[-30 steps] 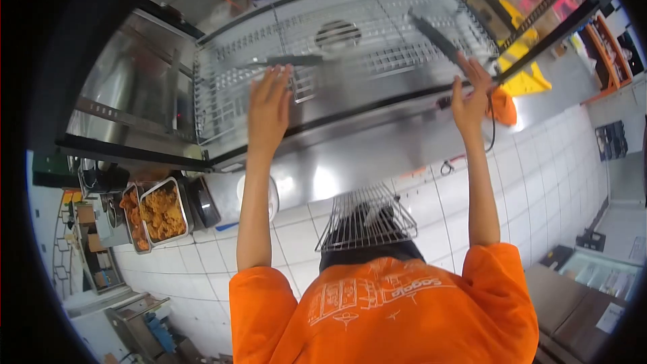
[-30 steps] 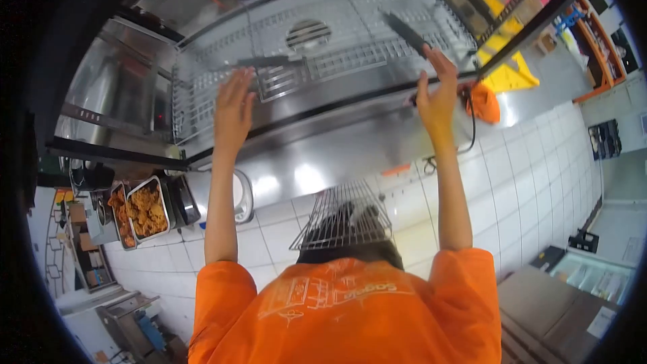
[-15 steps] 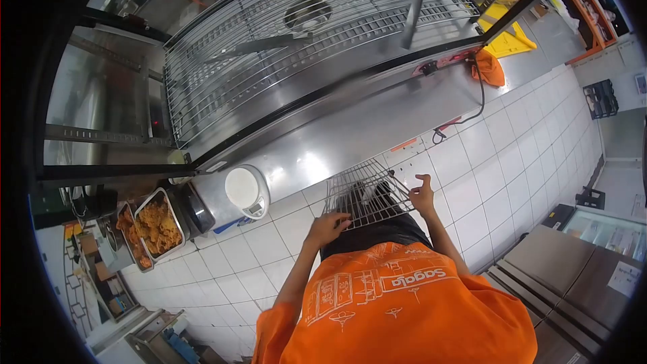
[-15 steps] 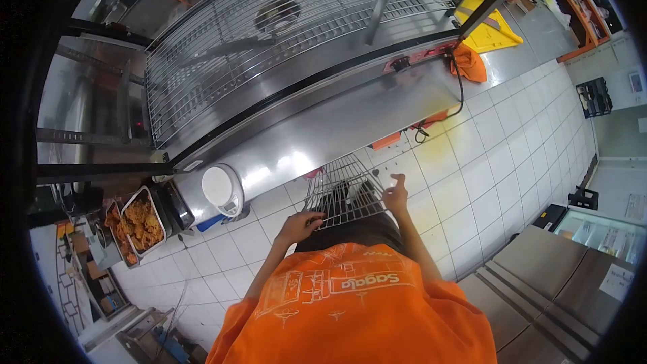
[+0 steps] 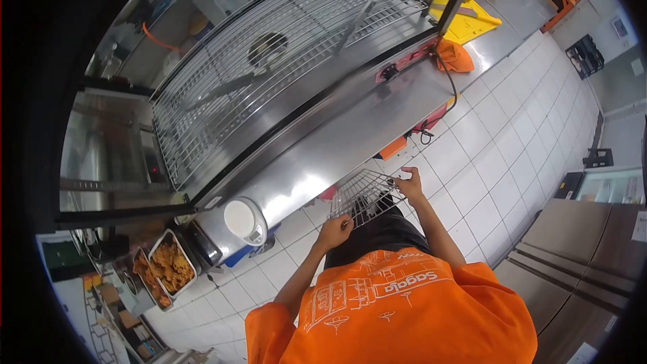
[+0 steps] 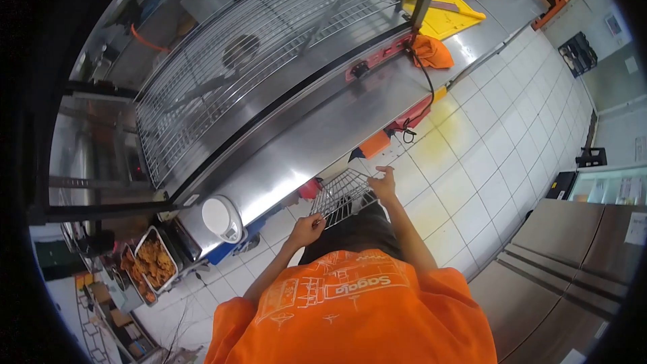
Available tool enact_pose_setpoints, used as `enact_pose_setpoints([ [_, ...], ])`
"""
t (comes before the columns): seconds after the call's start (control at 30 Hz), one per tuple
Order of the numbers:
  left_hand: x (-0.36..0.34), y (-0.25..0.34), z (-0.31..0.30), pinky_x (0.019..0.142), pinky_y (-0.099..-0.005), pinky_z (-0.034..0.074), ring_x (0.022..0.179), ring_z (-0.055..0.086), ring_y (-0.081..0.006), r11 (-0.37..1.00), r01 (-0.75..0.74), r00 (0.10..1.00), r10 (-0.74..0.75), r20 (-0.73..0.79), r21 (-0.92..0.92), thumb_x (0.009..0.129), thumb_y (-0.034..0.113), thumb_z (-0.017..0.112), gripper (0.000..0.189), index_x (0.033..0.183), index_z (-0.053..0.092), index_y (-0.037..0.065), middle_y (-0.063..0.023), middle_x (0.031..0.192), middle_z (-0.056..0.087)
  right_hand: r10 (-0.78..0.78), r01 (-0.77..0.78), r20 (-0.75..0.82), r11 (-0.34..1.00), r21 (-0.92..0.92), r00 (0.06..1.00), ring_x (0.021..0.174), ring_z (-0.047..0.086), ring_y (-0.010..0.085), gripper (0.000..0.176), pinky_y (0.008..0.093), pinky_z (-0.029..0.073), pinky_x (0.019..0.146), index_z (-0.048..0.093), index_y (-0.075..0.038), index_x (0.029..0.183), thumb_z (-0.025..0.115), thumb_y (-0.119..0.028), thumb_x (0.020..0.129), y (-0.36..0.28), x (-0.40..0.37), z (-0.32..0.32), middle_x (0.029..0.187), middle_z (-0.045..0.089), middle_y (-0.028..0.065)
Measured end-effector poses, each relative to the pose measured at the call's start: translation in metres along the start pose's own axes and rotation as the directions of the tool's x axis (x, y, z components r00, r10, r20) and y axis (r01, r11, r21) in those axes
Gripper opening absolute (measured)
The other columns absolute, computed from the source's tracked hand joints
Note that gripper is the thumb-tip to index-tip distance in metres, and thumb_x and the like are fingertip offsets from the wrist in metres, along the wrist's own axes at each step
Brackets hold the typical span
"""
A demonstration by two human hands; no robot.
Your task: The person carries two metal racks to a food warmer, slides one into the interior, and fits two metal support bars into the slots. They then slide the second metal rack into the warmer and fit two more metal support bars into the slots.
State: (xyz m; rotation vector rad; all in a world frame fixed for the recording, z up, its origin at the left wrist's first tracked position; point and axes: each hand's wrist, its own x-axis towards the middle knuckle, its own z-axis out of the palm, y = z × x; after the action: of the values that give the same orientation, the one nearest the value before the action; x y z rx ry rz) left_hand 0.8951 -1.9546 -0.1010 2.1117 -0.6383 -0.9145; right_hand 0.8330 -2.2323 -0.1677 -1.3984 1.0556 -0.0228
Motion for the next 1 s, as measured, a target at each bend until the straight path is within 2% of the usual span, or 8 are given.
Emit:
enact_pose_setpoints([
  [0.03,0.001,0.002,0.003,0.053,-0.0345,0.044,0.054,0.058,-0.0245,1.000,-0.006,0.999,0.006,-0.032,-0.007,0.084,0.021,0.058,0.017,0.083,0.058,0.004,-0.0129,0.060,0.056,-0.080,0.083,-0.032,0.993,0.082,0.996,0.060,0.053,0.0121,0.048,0.0258,0.044,0.054,0.039,-0.005,0.114,0.066,-0.003,0.074,0.010,0.006,0.003,0.072,0.060,0.0073],
  [0.2,0.010,0.001,0.012,0.052,-0.0311,0.043,0.051,0.056,-0.0162,0.999,0.030,0.989,-0.028,-0.148,0.013,0.083,0.021,0.061,0.017,0.082,0.061,0.004,-0.0115,0.059,0.056,0.001,0.003,-0.016,0.972,0.236,1.000,0.061,0.055,0.0125,0.052,0.0252,0.047,0.058,0.038,-0.005,0.119,0.067,-0.006,0.075,-0.003,-0.010,-0.014,0.075,0.060,0.0083],
  [0.3,0.018,0.009,0.007,0.057,-0.0375,0.046,0.061,0.062,-0.0314,1.000,0.000,0.992,0.001,-0.122,0.012,0.082,0.028,0.059,0.023,0.080,0.061,0.005,-0.0149,0.063,0.060,0.022,-0.029,0.033,0.970,0.241,0.999,0.062,0.056,0.0135,0.053,0.0258,0.045,0.055,0.036,-0.006,0.121,0.065,-0.007,0.076,-0.020,-0.022,-0.032,0.072,0.058,0.0089],
  [0.47,0.031,0.036,0.014,0.057,-0.0387,0.047,0.061,0.062,-0.0328,0.995,0.004,0.999,0.000,-0.039,0.101,0.080,0.029,0.059,0.024,0.076,0.061,0.006,-0.0139,0.063,0.060,0.080,-0.082,0.169,0.997,0.007,0.982,0.061,0.058,0.0165,0.067,0.0277,0.046,0.049,0.022,-0.009,0.132,0.063,-0.035,0.086,-0.027,-0.036,-0.058,0.079,0.060,0.0123],
  [0.7,0.024,0.048,0.017,0.057,-0.0380,0.048,0.061,0.062,-0.0318,0.994,0.042,0.998,-0.038,-0.044,0.104,0.077,0.031,0.061,0.023,0.074,0.061,0.007,-0.0118,0.062,0.061,0.023,-0.034,0.141,0.996,0.077,0.990,0.065,0.056,0.0184,0.084,0.0286,0.048,0.053,0.003,-0.012,0.139,0.059,-0.047,0.087,0.000,-0.071,-0.049,0.100,0.061,0.0175],
  [0.87,0.037,0.064,0.022,0.056,-0.0394,0.049,0.060,0.062,-0.0295,0.953,-0.017,0.997,0.040,-0.069,0.304,0.074,0.037,0.064,0.025,0.072,0.063,0.012,-0.0090,0.062,0.062,0.136,-0.191,0.190,0.931,0.310,0.972,0.072,0.059,0.0235,0.082,0.0313,0.052,0.060,0.000,-0.019,0.137,0.057,-0.049,0.087,0.010,-0.075,-0.056,0.113,0.056,0.0179],
  [0.9,0.041,0.063,0.025,0.056,-0.0397,0.049,0.060,0.062,-0.0292,0.966,-0.043,0.993,0.071,-0.099,0.257,0.073,0.039,0.064,0.025,0.070,0.064,0.013,-0.0089,0.063,0.063,0.116,-0.167,0.178,0.938,0.303,0.977,0.072,0.062,0.0244,0.067,0.0347,0.053,0.059,0.005,-0.019,0.135,0.048,-0.048,0.092,0.020,-0.069,-0.058,0.110,0.059,0.0186],
  [1.0,0.058,0.075,0.028,0.055,-0.0418,0.049,0.059,0.062,-0.0301,0.970,-0.121,0.960,0.168,-0.223,0.209,0.071,0.040,0.063,0.026,0.067,0.065,0.014,-0.0098,0.064,0.063,0.065,-0.121,0.178,0.938,0.325,0.982,0.076,0.063,0.0227,0.064,0.0325,0.053,0.064,0.010,-0.021,0.134,0.035,-0.062,0.091,0.050,-0.067,-0.072,0.108,0.061,0.0148],
])
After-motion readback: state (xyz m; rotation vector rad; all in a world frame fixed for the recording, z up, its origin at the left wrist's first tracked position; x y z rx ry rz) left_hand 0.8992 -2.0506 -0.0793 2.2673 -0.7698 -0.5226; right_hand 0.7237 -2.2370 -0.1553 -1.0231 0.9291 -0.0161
